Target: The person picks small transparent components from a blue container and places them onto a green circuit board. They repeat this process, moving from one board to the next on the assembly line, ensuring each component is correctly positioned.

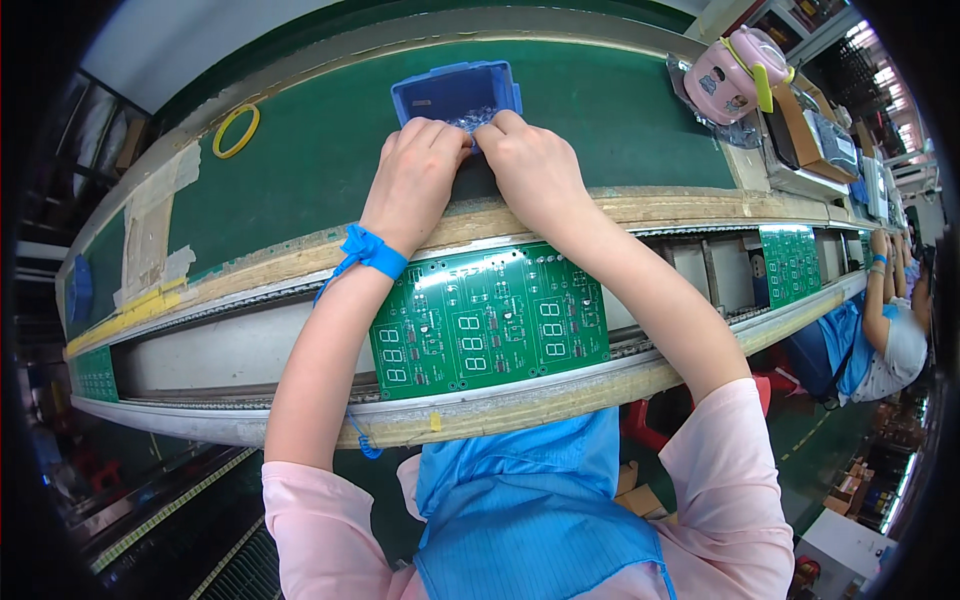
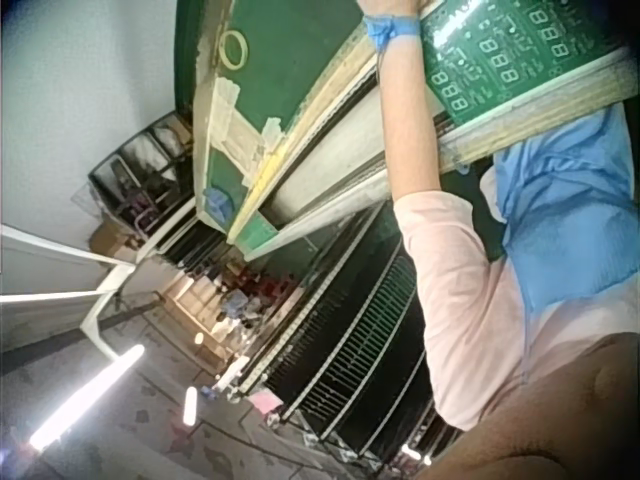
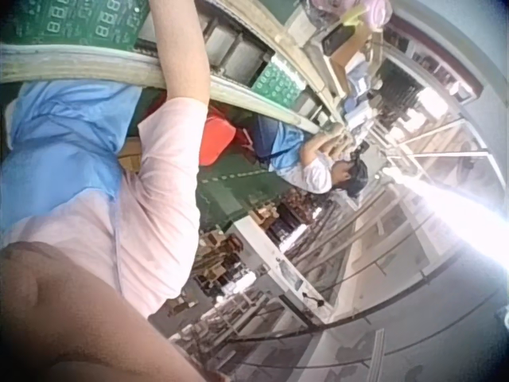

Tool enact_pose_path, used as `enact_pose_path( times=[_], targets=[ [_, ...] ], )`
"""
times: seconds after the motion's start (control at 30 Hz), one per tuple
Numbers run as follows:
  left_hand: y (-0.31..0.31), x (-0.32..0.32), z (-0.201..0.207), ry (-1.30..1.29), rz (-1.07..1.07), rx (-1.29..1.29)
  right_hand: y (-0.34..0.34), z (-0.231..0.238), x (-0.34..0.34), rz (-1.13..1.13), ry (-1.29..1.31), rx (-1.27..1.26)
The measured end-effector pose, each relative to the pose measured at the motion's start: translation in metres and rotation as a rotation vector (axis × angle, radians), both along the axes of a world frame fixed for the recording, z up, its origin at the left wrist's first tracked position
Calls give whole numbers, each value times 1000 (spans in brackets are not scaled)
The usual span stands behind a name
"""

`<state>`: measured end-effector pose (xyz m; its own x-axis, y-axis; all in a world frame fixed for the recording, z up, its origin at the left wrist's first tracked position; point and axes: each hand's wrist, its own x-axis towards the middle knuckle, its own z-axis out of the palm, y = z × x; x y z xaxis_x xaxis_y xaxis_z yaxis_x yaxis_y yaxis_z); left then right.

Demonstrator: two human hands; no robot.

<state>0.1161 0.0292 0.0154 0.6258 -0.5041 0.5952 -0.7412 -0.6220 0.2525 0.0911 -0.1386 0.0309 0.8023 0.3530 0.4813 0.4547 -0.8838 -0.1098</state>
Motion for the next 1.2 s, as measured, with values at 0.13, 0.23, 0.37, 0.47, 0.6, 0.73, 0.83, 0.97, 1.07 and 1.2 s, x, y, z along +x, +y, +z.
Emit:
enact_pose_path(
  times=[0.13,0.23,0.37,0.47,0.6,0.73,0.83,0.97,1.07,1.2],
  targets=[
    [5,-2,4,16,-39,-63,-6,5,-11,120,-33,250],
    [10,-11,9,92,-72,12,-16,14,-32,212,134,452],
    [13,-25,13,177,-71,-17,-30,24,-66,168,513,647],
    [16,-30,12,180,-101,-10,-37,24,-75,158,687,764],
    [17,-41,14,206,-131,-48,-43,27,-81,158,758,877],
    [20,-46,12,208,-134,-97,-52,18,-83,125,833,911],
    [22,-45,4,165,-135,-103,-51,20,-80,161,920,1014],
    [18,-46,0,114,-107,-94,-53,21,-82,172,985,1139],
    [14,-48,0,99,-70,-100,-54,19,-82,150,1010,1208],
    [12,-51,2,78,-31,-130,-55,16,-80,106,998,1242]
  ],
)
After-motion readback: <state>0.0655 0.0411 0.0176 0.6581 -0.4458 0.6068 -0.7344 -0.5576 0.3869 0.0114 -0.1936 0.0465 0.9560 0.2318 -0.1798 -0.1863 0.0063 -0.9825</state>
